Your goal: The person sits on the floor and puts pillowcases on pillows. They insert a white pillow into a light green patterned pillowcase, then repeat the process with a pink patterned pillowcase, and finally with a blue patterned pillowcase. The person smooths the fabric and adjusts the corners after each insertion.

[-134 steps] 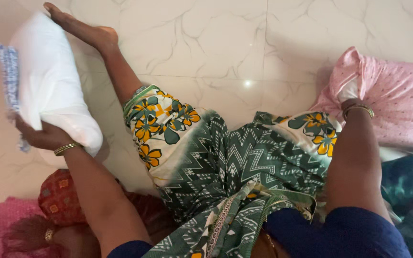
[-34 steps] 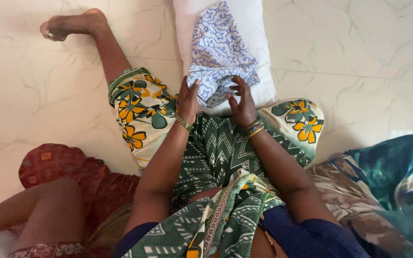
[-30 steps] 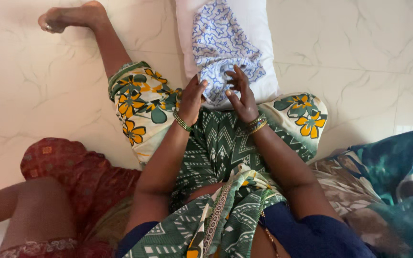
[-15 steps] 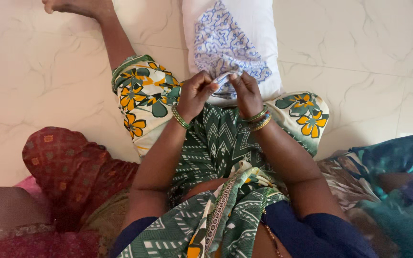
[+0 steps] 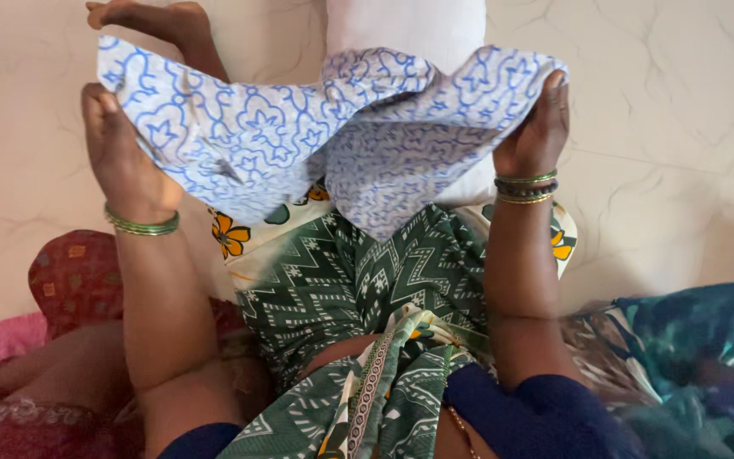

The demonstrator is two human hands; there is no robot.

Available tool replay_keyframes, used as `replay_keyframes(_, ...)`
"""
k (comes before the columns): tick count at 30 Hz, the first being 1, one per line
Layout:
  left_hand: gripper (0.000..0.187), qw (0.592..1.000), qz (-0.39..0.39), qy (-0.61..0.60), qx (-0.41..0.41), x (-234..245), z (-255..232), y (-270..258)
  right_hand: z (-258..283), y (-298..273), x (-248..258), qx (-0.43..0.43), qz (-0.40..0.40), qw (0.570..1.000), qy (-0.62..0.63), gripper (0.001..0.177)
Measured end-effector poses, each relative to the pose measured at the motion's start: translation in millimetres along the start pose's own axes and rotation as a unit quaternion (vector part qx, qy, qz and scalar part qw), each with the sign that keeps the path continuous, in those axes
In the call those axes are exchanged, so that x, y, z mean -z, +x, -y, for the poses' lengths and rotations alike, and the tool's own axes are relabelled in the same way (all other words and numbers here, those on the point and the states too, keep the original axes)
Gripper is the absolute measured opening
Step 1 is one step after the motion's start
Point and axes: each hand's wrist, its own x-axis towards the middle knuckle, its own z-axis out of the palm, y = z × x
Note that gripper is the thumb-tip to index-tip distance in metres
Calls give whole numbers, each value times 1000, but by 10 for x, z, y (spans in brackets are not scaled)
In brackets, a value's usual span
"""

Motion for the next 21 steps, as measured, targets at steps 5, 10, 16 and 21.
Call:
replay_keyframes(5, 24, 994, -25, 106, -18, 10, -266, 116, 37, 281, 537, 33, -75, 990, -117, 41)
replay_keyframes(10, 22, 978, -27, 205, -6, -94, -61, 247, -96, 442, 1410, 0, -146, 966, -215, 28)
replay_keyframes(16, 31, 973, 18, 226, 44, -584, 360, 427, 265, 543, 1788, 58, -138, 788, -597, 25)
replay_keyframes(21, 52, 972, 62, 19, 227, -1224, 807, 108, 796, 355, 1828, 303, -261, 911, -102, 52)
